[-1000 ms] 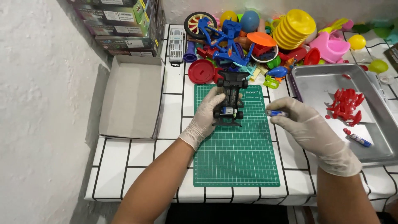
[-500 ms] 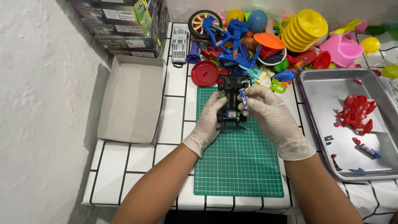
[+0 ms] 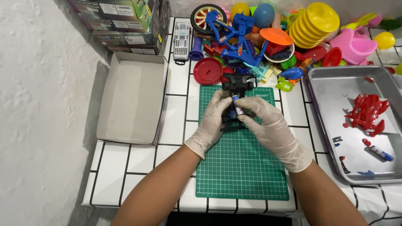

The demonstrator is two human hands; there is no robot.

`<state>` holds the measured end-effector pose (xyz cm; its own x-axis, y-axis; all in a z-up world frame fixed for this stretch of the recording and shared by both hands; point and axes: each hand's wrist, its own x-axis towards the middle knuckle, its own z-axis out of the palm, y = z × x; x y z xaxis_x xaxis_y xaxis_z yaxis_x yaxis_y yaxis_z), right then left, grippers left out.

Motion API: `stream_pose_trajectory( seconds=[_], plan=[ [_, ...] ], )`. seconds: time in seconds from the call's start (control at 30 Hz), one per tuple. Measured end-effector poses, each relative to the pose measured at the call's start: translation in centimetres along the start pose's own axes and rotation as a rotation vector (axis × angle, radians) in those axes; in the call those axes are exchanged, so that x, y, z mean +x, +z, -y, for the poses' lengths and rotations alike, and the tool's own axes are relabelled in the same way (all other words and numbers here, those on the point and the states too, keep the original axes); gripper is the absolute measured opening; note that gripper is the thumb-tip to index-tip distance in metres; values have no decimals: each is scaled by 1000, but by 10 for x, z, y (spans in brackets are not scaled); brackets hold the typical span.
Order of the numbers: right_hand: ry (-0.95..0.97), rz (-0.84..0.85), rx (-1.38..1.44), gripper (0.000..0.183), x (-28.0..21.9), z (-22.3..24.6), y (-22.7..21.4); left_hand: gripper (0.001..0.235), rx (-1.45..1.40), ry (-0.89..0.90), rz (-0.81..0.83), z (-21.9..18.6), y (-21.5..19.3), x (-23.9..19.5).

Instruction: Assembling a toy car chassis by installing the motor, gears, and battery contacts.

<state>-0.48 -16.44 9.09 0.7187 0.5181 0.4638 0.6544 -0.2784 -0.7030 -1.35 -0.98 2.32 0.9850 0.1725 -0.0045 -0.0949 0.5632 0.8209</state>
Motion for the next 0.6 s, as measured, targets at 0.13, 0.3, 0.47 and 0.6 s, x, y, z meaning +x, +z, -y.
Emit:
stream_pose_trajectory(
  seconds=[0.13, 0.3, 0.47, 0.6],
  plan=[
    [-120, -17, -24, 38, 0, -10, 5, 17, 30, 29, 24, 12, -8, 9],
    [-131, -85, -141, 40, -2, -8, 7, 19, 90, 35, 57, 11, -9, 7],
    [-81, -121, -114, 37, -4, -15, 9, 17, 108, 45, 60, 6, -5, 3],
    [-39, -163, -97, 32, -7, -20, 14, 17, 178, 67, 89, 6, -7, 3]
  ],
)
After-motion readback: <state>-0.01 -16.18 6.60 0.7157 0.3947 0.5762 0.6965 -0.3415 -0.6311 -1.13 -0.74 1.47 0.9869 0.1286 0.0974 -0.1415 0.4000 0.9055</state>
